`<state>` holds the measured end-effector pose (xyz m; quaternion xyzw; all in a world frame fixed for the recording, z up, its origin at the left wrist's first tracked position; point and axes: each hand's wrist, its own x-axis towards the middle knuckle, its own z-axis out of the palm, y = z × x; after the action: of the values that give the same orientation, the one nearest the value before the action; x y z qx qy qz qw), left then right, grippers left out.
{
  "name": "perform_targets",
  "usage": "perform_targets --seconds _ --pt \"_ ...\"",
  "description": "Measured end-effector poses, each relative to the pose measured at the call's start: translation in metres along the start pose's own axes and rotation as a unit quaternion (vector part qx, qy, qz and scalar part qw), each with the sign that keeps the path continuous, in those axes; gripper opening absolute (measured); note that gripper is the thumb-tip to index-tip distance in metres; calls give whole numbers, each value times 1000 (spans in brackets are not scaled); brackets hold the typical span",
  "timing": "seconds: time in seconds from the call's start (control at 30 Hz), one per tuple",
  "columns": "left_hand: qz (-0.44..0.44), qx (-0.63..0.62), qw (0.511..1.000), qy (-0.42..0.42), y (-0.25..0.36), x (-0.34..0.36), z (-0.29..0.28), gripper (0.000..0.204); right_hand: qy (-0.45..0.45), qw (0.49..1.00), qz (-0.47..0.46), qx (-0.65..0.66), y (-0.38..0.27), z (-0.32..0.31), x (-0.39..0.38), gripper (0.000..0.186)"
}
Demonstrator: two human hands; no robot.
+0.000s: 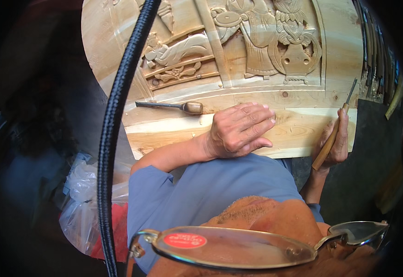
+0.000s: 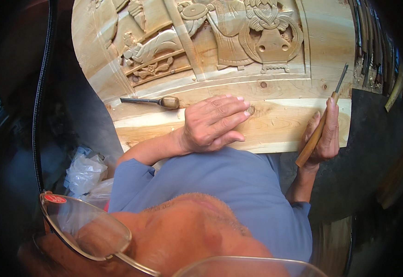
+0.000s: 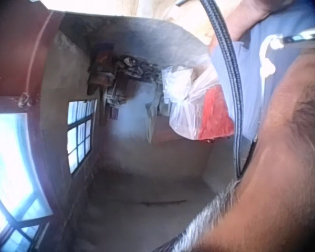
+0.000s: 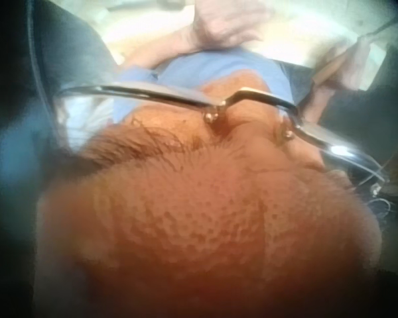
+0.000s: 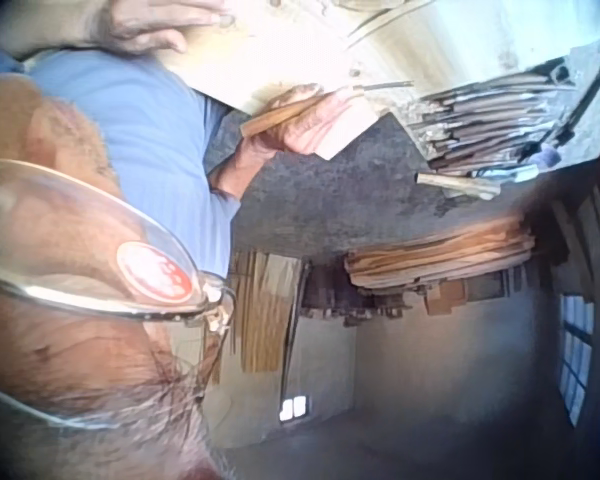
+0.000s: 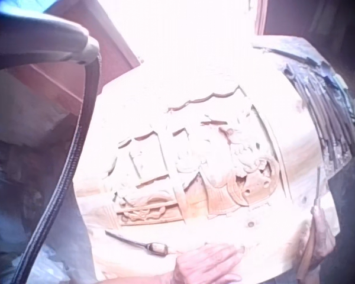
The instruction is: The person carves a relief design into a wooden panel using a chisel and a mallet. They use the chisel to shave off small wood pieces and strike the end of the tool with a wooden mallet to carve deeper into the wood.
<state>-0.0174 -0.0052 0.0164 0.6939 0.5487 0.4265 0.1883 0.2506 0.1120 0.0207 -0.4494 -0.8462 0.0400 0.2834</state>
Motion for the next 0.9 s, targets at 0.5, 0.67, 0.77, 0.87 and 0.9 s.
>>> perform_targets --seconds 0.5,0.67,0.77,0.87,0.9 --pt "43 -107 986 -117 41 10 2 43 6 997 -76 6 3 14 3 50" --pt "-5 -139 977 -160 56 -13 10 27 21 995 -91 24 1 12 1 50" --pt "-56 -128 989 -54 60 -20 15 23 25 995 -96 31 -1 11 0 51" --pt "-104 -152 983 -4 68 -28 23 18 28 994 -100 40 -1 10 -3 52" --pt "-115 -159 981 3 71 -31 24 18 32 993 -108 42 -2 9 -3 52"
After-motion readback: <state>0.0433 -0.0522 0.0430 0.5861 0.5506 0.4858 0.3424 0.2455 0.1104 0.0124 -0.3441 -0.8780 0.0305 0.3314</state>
